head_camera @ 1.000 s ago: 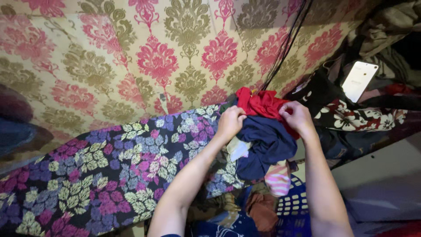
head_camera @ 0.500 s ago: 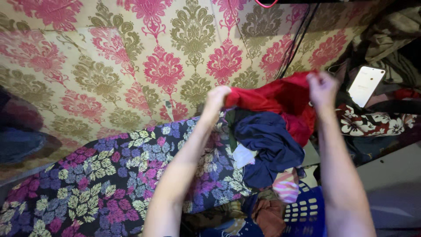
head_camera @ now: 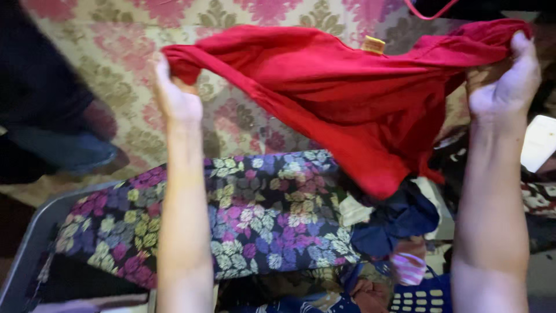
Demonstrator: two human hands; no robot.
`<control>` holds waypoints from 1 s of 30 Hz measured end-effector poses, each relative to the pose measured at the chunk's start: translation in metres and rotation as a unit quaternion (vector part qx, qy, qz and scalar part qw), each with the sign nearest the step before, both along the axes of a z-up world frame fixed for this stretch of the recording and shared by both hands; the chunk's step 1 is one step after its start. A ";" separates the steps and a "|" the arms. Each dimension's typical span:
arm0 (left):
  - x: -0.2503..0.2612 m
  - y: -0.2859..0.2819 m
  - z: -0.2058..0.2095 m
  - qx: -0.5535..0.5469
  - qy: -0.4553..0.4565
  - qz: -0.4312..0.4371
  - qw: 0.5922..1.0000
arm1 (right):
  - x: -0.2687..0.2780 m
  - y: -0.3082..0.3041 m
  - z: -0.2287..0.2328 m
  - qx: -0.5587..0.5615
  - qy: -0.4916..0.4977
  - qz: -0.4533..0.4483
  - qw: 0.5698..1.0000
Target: The person folds several garments one by one on a floral-patterned ironing board. They handle a red shirt, black shorts with pink and white trim, a white shirt, and a red shirt, smoothing and folding each before placing them into a gray laundry basket.
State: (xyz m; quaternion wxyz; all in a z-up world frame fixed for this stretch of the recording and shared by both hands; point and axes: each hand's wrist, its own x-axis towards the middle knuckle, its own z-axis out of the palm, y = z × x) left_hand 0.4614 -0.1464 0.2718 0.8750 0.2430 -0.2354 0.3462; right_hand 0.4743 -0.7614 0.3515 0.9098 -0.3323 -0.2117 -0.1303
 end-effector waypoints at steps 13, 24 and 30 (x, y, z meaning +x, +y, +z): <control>-0.119 0.248 -0.111 0.001 0.088 0.007 0.996 | -0.020 0.158 -0.037 -0.287 -0.013 0.050 0.957; -0.186 0.316 -0.149 -0.077 0.203 0.320 0.922 | -0.021 0.270 -0.059 -0.368 -0.038 0.218 0.903; -0.211 0.177 -0.169 0.254 0.295 0.639 0.663 | -0.011 0.255 -0.186 -0.730 -0.221 0.223 0.607</control>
